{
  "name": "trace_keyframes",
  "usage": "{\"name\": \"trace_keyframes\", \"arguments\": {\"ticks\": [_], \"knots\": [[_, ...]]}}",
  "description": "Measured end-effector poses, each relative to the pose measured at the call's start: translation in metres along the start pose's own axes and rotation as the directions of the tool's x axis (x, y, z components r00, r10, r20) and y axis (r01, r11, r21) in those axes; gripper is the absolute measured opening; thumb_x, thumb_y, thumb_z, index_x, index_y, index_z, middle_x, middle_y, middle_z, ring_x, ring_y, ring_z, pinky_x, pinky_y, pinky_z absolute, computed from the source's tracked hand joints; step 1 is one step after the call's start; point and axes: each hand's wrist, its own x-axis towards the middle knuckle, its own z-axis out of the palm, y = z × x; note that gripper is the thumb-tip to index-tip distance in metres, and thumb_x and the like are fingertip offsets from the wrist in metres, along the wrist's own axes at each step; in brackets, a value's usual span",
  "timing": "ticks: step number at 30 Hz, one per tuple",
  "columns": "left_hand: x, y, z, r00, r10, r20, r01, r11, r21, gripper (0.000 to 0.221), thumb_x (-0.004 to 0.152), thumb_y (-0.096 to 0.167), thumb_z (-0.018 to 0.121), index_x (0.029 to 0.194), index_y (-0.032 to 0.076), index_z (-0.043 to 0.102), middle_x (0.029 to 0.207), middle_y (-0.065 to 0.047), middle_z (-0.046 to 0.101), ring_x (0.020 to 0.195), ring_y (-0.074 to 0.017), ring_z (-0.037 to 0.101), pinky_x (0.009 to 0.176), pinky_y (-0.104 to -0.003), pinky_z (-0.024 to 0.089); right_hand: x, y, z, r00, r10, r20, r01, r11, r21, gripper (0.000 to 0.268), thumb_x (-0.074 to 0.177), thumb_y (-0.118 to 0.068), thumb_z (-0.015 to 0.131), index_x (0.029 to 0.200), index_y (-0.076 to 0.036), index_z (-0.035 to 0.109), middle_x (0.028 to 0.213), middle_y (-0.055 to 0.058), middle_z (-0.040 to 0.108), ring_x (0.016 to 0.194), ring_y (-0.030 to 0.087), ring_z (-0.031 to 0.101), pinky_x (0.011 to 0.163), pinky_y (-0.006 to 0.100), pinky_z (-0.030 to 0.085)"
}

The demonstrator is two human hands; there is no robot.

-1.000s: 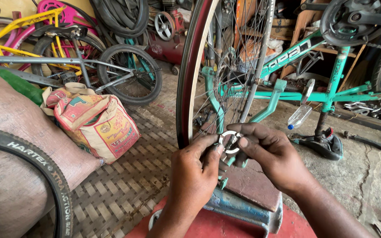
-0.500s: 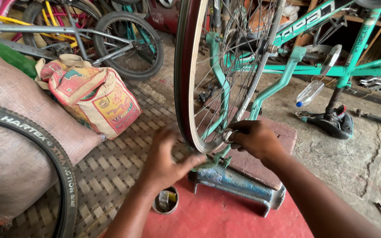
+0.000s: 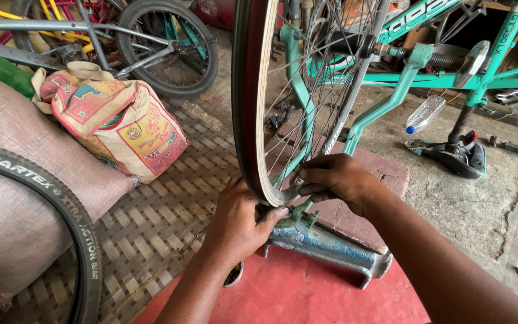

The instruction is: The person places a bicycle wheel onto a truing stand, spins it to check its alignment, and uses their hands to adjust the wheel components.

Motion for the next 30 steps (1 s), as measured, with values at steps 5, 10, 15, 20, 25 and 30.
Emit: {"name": "trace_keyframes", "arguments": {"ticks": [5,10,15,20,25,30], "knots": [[0.0,0.001,0.0,1.0,-0.025,0.005,0.025,1.0,-0.008,0.018,0.076,0.016,0.084,0.089,0.006,0.075,0.098,-0.015,0.071,0.097,-0.035,0.066,0.085,-0.047,0.051,-0.005,-0.007,0.007,0.987,-0.122,-0.1,0.069,0.907,-0.416,0.045,0.088,-0.038,0.076,0.108,0.002,0.077,0.089,0.015,0.079,0.077,0.021,0.071,0.067,0.035,0.056],[-0.002,-0.002,0.003,0.997,0.051,-0.053,-0.053,0.998,-0.023,0.019,0.077,0.016,0.083,0.091,0.007,0.075,0.1,-0.016,0.07,0.098,-0.0366,0.066,0.085,-0.049,0.051,-0.005,-0.009,0.005,0.974,-0.226,-0.024,0.193,0.877,-0.439,0.043,0.081,-0.037,0.078,0.105,-0.002,0.079,0.087,0.009,0.08,0.077,0.016,0.072,0.07,0.032,0.057],[-0.002,-0.007,0.006,0.997,0.064,-0.05,-0.065,0.998,-0.013,0.02,0.078,0.018,0.082,0.095,0.009,0.076,0.103,-0.014,0.07,0.1,-0.0362,0.065,0.085,-0.05,0.049,0.001,-0.005,0.006,0.983,-0.179,-0.044,0.138,0.874,-0.467,0.043,0.077,-0.033,0.084,0.105,-0.001,0.079,0.086,0.013,0.077,0.071,0.019,0.065,0.065,0.036,0.055],[-0.005,-0.007,0.008,0.999,0.028,-0.035,-0.026,0.998,0.049,0.018,0.079,0.02,0.081,0.093,0.011,0.076,0.107,-0.012,0.068,0.105,-0.0356,0.062,0.087,-0.051,0.046,0.015,0.006,0.006,0.996,-0.092,0.012,0.093,0.983,-0.155,0.036,0.075,-0.011,0.078,0.11,0.0,0.078,0.088,0.01,0.079,0.062,0.014,0.055,0.053,0.029,0.043],[-0.005,-0.006,0.008,1.0,-0.022,-0.013,0.022,0.998,0.061,0.018,0.079,0.021,0.081,0.093,0.012,0.076,0.107,-0.012,0.068,0.107,-0.0352,0.062,0.09,-0.051,0.045,0.032,0.016,0.016,0.999,-0.021,-0.042,0.022,1.0,0.021,0.035,0.074,0.005,0.07,0.109,0.0,0.072,0.085,0.01,0.074,0.059,0.015,0.052,0.05,0.028,0.042],[-0.005,-0.005,0.008,0.999,-0.031,-0.028,0.033,0.998,0.061,0.018,0.079,0.02,0.08,0.094,0.011,0.076,0.11,-0.012,0.068,0.111,-0.0352,0.061,0.094,-0.05,0.046,0.021,0.006,0.005,0.994,-0.033,0.101,0.031,0.999,0.02,0.041,0.077,-0.004,0.07,0.118,-0.003,0.066,0.095,0.008,0.075,0.067,0.014,0.057,0.053,0.029,0.042]]}}
